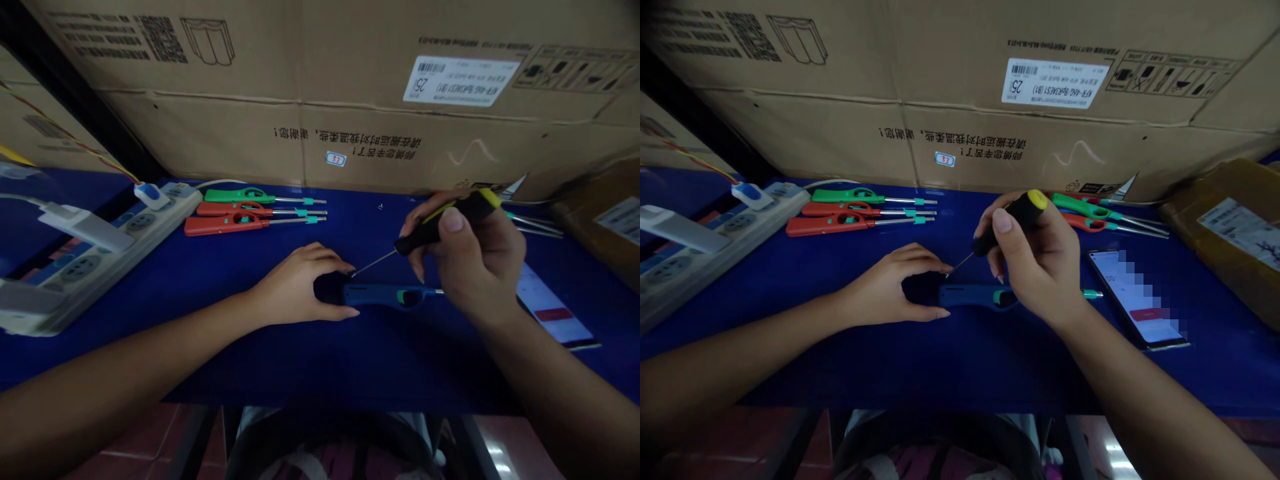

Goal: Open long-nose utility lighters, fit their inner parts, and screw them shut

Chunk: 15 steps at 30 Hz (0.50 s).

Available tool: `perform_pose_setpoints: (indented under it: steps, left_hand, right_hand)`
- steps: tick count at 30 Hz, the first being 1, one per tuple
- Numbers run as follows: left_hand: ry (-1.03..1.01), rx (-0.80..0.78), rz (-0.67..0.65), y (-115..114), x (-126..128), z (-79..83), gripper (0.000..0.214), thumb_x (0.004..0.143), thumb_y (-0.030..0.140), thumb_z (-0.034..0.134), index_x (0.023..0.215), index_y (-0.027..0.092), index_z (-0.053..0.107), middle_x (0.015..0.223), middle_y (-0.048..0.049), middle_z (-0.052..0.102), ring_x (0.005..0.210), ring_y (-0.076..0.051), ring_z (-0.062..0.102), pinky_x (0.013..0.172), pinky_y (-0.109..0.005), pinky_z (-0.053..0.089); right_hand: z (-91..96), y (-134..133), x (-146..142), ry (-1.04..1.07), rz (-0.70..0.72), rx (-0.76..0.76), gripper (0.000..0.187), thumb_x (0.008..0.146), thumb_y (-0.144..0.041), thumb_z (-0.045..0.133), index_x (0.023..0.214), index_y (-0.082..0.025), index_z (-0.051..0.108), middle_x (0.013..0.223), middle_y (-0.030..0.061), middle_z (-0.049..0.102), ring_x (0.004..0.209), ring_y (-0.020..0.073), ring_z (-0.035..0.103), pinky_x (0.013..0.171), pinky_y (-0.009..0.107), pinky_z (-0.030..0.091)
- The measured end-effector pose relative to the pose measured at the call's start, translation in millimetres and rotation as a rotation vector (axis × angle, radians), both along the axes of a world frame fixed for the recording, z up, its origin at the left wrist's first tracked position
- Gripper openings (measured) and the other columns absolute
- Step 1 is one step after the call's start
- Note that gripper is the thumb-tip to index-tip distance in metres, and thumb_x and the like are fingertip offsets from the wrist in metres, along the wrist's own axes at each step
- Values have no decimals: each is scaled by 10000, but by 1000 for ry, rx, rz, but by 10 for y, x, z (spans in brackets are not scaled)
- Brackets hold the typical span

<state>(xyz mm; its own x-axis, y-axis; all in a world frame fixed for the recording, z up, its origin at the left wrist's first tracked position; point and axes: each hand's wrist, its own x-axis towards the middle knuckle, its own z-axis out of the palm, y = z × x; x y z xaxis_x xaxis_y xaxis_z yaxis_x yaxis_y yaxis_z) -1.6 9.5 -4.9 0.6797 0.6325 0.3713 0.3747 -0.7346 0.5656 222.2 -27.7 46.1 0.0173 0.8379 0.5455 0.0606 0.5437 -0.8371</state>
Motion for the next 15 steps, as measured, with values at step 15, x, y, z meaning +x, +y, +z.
perform_pose_setpoints:
  steps: [15]
  left_hand:
    - [37,-16,-61,4,9,-43,291,798,338,832,1060,225,773,1005,-30,750,954,-217,675,895,-374,486]
  right_hand:
    - [-59,-28,-21,-144,131,6,164,1008,-392,578,967,-251,650,787,2,652,455,95,541,349,247,402]
